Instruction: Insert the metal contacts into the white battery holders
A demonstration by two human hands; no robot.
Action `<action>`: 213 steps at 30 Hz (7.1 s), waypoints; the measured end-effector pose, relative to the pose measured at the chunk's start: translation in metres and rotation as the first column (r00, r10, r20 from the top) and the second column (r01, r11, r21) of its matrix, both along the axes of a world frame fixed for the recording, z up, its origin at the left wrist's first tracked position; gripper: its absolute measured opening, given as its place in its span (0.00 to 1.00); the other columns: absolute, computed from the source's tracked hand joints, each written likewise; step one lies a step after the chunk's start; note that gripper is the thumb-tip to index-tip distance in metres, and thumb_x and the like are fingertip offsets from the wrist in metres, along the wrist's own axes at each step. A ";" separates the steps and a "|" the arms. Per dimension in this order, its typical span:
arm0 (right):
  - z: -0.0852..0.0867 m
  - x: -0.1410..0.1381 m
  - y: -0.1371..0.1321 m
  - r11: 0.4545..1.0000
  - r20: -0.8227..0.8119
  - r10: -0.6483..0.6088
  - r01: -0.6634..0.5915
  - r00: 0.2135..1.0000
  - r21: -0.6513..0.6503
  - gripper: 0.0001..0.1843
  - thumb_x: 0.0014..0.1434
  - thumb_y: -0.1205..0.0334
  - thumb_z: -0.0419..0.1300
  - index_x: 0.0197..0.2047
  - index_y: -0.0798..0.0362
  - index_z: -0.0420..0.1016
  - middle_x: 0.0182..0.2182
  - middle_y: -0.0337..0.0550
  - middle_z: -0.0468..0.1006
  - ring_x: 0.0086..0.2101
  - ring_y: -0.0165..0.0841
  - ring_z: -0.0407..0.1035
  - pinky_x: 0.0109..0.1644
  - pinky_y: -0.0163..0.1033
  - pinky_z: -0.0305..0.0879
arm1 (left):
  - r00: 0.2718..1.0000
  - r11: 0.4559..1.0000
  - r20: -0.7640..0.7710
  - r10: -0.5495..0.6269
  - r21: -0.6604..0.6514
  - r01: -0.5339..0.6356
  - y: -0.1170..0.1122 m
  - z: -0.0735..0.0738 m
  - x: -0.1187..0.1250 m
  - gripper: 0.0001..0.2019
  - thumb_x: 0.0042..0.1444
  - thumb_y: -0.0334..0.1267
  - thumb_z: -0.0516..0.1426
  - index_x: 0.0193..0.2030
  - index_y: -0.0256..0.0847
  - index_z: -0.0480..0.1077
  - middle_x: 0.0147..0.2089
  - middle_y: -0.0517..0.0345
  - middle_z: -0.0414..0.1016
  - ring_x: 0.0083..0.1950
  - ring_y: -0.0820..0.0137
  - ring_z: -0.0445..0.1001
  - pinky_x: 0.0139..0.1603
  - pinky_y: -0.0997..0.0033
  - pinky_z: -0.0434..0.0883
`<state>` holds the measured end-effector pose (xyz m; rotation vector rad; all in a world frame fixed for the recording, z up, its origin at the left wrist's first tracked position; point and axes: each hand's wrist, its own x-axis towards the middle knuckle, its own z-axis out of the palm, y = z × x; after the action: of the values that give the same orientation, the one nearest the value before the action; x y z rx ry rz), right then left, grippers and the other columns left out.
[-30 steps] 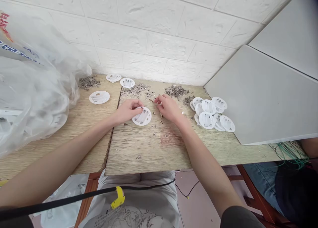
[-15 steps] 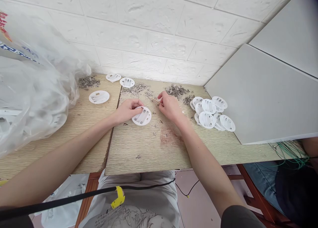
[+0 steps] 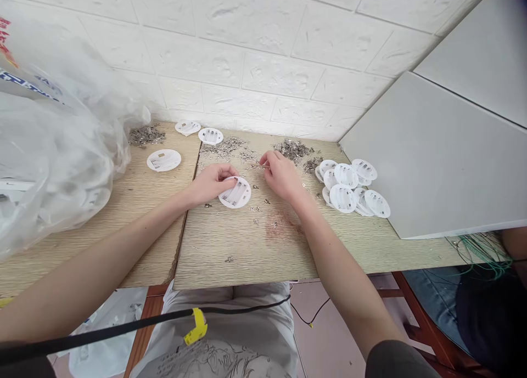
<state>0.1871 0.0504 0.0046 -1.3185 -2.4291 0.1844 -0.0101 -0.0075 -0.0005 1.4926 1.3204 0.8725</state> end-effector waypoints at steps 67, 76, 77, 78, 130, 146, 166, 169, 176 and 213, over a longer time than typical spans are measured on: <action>0.009 -0.009 -0.018 0.922 -0.190 0.193 -0.244 0.963 -0.300 0.14 0.69 0.49 0.42 0.42 0.51 0.55 0.31 0.41 0.70 0.29 0.34 0.64 0.33 0.38 0.55 | 0.996 0.997 0.059 0.062 0.052 -0.065 -0.001 0.000 0.002 0.07 0.47 0.36 0.58 0.33 0.37 0.71 0.28 0.60 0.73 0.26 0.75 0.69 0.26 0.75 0.64; 0.001 -0.019 -0.024 0.906 -0.231 0.331 -0.377 0.915 -0.193 0.04 0.67 0.61 0.49 0.42 0.52 0.61 0.34 0.43 0.74 0.33 0.35 0.67 0.37 0.39 0.59 | 0.997 0.993 0.028 0.076 0.087 -0.078 0.000 -0.004 0.000 0.09 0.48 0.40 0.57 0.34 0.37 0.71 0.27 0.59 0.73 0.26 0.73 0.68 0.26 0.73 0.63; 0.001 -0.019 -0.024 0.909 -0.224 0.339 -0.379 0.914 -0.172 0.04 0.67 0.61 0.50 0.42 0.52 0.62 0.35 0.44 0.75 0.34 0.35 0.67 0.38 0.39 0.59 | 0.997 0.993 0.028 0.074 0.089 -0.076 0.000 -0.005 0.000 0.09 0.48 0.40 0.58 0.34 0.37 0.71 0.28 0.59 0.73 0.26 0.72 0.69 0.26 0.73 0.63; 0.001 -0.019 -0.024 0.914 -0.216 0.341 -0.376 0.915 -0.150 0.04 0.66 0.62 0.50 0.42 0.53 0.63 0.36 0.44 0.76 0.35 0.35 0.67 0.38 0.39 0.59 | 0.997 0.993 0.029 0.074 0.092 -0.077 0.001 -0.005 -0.001 0.09 0.48 0.40 0.58 0.34 0.37 0.71 0.28 0.59 0.73 0.27 0.72 0.69 0.27 0.73 0.63; -0.007 -0.017 -0.009 0.974 -0.388 0.146 -0.202 0.910 -0.106 0.07 0.58 0.68 0.57 0.34 0.55 0.76 0.31 0.41 0.80 0.31 0.31 0.69 0.37 0.36 0.61 | 0.985 0.991 0.133 -0.108 0.090 0.096 0.003 -0.004 -0.008 0.21 0.51 0.54 0.61 0.46 0.42 0.77 0.45 0.52 0.78 0.42 0.65 0.75 0.42 0.67 0.74; -0.010 -0.018 -0.011 0.983 -0.208 0.177 -0.184 0.962 -0.014 0.08 0.61 0.68 0.54 0.34 0.55 0.74 0.35 0.46 0.78 0.35 0.34 0.69 0.40 0.38 0.59 | 0.994 0.989 0.071 -0.088 0.122 0.079 -0.002 0.001 -0.004 0.20 0.49 0.52 0.63 0.42 0.38 0.77 0.36 0.54 0.78 0.37 0.68 0.74 0.41 0.68 0.72; -0.007 -0.018 -0.013 0.982 -0.289 0.157 -0.180 0.944 -0.055 0.07 0.59 0.68 0.55 0.32 0.55 0.74 0.32 0.43 0.79 0.32 0.32 0.69 0.39 0.36 0.60 | 0.993 0.989 0.042 -0.108 0.109 0.103 0.003 -0.005 -0.009 0.17 0.50 0.50 0.62 0.42 0.41 0.77 0.37 0.56 0.79 0.40 0.66 0.76 0.41 0.68 0.74; -0.003 -0.016 -0.012 0.982 -0.283 0.156 -0.179 0.946 -0.060 0.09 0.60 0.68 0.54 0.32 0.56 0.75 0.30 0.43 0.78 0.30 0.31 0.67 0.37 0.36 0.59 | 0.990 0.989 0.078 -0.120 0.095 0.112 0.003 -0.005 -0.009 0.19 0.50 0.50 0.62 0.46 0.42 0.76 0.42 0.54 0.79 0.43 0.65 0.76 0.42 0.69 0.74; -0.002 -0.012 -0.008 0.979 -0.209 0.189 -0.202 0.959 -0.041 0.10 0.61 0.68 0.54 0.33 0.57 0.76 0.31 0.44 0.78 0.31 0.31 0.67 0.37 0.36 0.58 | 0.989 0.989 0.076 -0.123 0.095 0.116 0.003 -0.004 -0.010 0.25 0.50 0.54 0.62 0.51 0.42 0.75 0.46 0.53 0.79 0.46 0.62 0.76 0.45 0.65 0.76; -0.007 -0.020 -0.010 0.963 -0.450 0.065 -0.174 0.891 -0.206 0.07 0.58 0.64 0.58 0.32 0.55 0.76 0.29 0.42 0.78 0.28 0.30 0.66 0.34 0.37 0.60 | 0.987 0.981 -0.002 -0.163 0.109 0.162 0.005 -0.006 -0.012 0.23 0.53 0.55 0.59 0.50 0.41 0.76 0.44 0.54 0.80 0.39 0.67 0.77 0.45 0.65 0.74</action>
<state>0.1675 0.0401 -0.0028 -1.0703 -2.1400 0.7511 -0.0222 -0.0028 -0.0064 1.6554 1.1427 0.8538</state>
